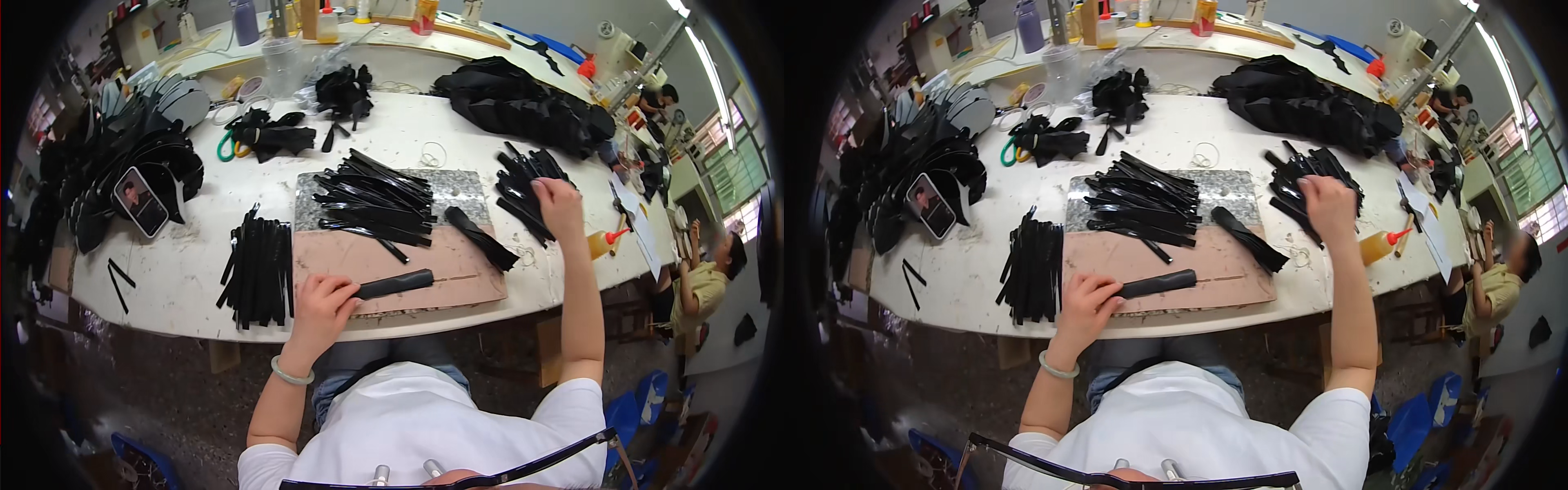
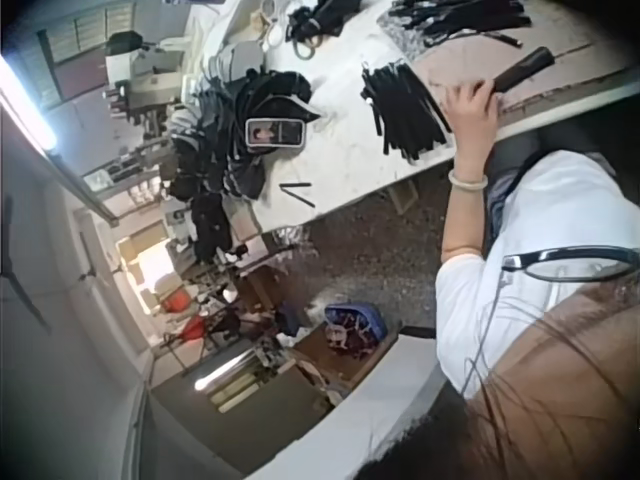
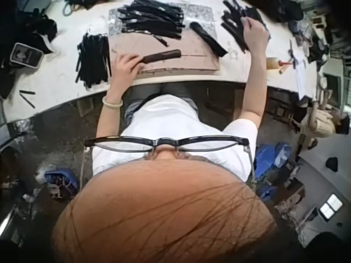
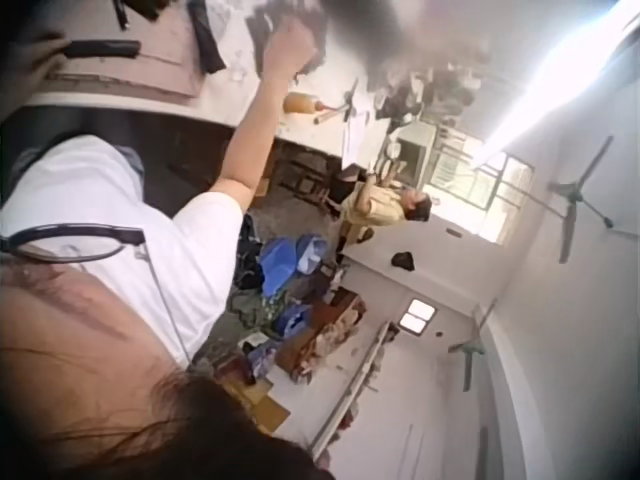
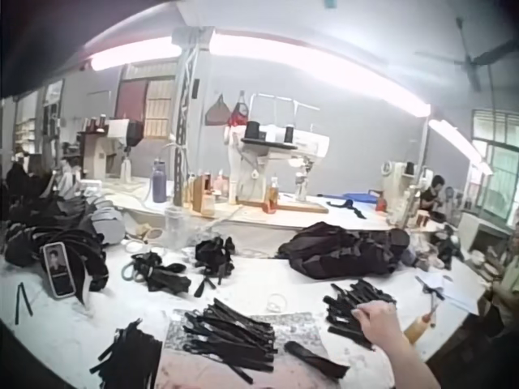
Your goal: The person assembles straps by taking plastic stiffener strips, placing them onto fabric pieces, and folding the fabric over them by hand.
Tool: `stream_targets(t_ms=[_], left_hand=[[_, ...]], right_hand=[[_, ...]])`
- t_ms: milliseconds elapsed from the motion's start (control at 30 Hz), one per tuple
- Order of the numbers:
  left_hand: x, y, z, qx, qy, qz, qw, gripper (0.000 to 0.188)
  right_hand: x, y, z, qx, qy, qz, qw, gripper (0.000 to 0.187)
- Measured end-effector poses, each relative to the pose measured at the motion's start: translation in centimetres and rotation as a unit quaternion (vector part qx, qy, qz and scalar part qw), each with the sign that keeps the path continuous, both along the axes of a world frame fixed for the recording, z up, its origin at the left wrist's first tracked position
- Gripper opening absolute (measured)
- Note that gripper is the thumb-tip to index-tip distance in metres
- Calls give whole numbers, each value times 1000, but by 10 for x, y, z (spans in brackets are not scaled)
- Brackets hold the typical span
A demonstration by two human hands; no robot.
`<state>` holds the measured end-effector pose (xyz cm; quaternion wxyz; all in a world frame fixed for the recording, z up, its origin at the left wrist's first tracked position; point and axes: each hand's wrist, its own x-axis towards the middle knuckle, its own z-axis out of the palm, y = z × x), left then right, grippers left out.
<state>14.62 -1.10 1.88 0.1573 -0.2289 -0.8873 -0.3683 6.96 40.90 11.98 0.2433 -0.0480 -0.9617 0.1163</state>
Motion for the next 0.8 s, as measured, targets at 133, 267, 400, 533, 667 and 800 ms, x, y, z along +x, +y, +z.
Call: stream_targets(t_ms=[133, 267, 400, 533, 667, 800], left_hand=[[1, 0, -1, 1, -8, -25, 1000, 20], [-2, -2, 1, 15, -30, -36, 999, 21], [-1, -4, 4, 20, -46, -43, 998, 20], [-8, -6, 8, 30, -74, -55, 995, 21], [-32, -4, 12, 35, -71, -54, 995, 27], [-70, 16, 17, -42, 104, -18, 994, 33]], right_hand=[[-13, -29, -13, 101, 65, 110, 987, 25], [-24, -128, -48, -12, 59, 339, 939, 18], [-43, -205, -76, 4, 41, 390, 920, 15], [-63, -227, -90, 19, 13, 368, 930, 16], [-67, -229, -90, -27, 0, 361, 932, 12], [-60, -228, -90, -128, 38, 362, 923, 11]])
